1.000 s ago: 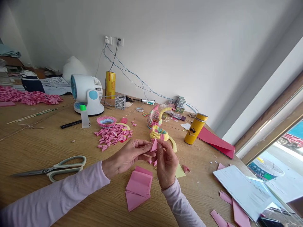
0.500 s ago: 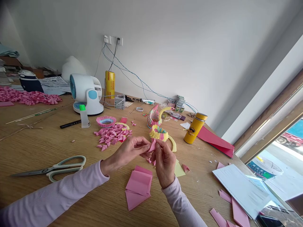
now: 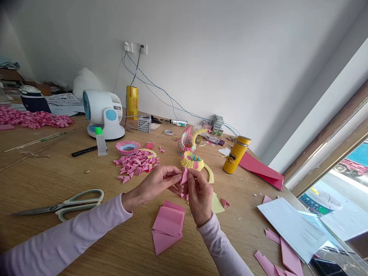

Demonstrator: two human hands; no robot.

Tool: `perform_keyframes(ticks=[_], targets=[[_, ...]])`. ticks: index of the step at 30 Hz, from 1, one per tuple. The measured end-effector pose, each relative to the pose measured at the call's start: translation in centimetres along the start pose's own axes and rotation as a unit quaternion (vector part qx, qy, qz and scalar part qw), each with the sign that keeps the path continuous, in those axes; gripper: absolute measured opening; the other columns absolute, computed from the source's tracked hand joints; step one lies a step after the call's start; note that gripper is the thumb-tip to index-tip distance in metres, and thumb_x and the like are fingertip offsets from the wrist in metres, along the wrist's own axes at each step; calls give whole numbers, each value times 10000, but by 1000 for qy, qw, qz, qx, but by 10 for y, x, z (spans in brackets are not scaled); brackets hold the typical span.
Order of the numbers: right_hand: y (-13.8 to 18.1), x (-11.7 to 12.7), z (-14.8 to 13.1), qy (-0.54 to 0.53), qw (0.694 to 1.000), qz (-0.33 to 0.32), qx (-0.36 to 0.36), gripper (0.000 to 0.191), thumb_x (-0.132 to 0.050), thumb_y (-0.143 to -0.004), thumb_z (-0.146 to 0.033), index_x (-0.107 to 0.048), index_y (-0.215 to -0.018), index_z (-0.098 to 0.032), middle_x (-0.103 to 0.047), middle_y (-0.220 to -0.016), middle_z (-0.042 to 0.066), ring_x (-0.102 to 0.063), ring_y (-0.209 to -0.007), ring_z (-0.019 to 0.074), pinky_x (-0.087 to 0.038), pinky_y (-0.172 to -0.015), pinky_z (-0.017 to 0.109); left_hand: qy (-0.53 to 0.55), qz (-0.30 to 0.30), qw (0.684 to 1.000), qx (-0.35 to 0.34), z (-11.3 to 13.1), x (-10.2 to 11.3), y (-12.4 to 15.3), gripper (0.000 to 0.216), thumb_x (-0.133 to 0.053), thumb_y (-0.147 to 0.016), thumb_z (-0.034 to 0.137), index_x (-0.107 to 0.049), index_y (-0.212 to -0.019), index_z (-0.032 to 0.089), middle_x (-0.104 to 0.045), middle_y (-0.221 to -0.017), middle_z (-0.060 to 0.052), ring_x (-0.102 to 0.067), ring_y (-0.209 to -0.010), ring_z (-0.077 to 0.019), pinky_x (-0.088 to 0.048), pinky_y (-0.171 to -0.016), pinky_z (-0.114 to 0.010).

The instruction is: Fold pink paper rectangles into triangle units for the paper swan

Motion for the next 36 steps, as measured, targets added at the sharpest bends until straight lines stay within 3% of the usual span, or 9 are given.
perform_keyframes(ticks=[8,17,26,32,36], targets=[[0,-1,0,41,999,-17,22,228,-526,-905,-367,-643,-946,-176,-488,-452,-67,-436,-351,75,-390,-378,191,-151,43,986,-56,9,4,5,229,-521,-877,326,-626,-827,129,-683,-726,-60,-690,-670,-186,-551,-596,-260],[-1,0,-3,46,998,-32,-5,256,-544,-895,-383,-567,-743,-179,-510,-511,-48,-465,-370,69,-384,-360,178,-88,9,996,-10,-1,-2,3,233,-559,-849,341,-618,-849,116,-680,-711,-65,-685,-662,-197,-568,-638,-327],[0,6,-1,122,992,-5,24,218,-533,-899,-377,-590,-802,-190,-516,-553,-45,-440,-380,68,-381,-370,184,69,-28,991,108,-6,-8,8,359,-751,-697,379,-655,-860,73,-692,-805,-90,-661,-772,-179,-525,-749,-305],[0,5,-3,149,988,-14,43,190,-536,-898,-352,-606,-841,-185,-547,-563,-35,-447,-408,76,-379,-396,193,61,8,993,103,-9,-4,7,365,-780,-649,405,-648,-771,87,-673,-681,-52,-639,-632,-145,-520,-712,-320],[-1,8,-4,151,987,-2,48,191,-544,-893,-356,-608,-831,-187,-546,-557,-35,-461,-426,85,-384,-409,198,76,-29,990,117,-9,-9,7,340,-728,-718,410,-670,-830,94,-697,-796,-83,-661,-727,-159,-522,-740,-316]])
Point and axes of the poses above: each hand's wrist, its own y-axis away from the middle knuckle, its own x-axis out of the back of the hand, z = x × y, the point moved 9 cm from there along -y, towards the middle knuckle
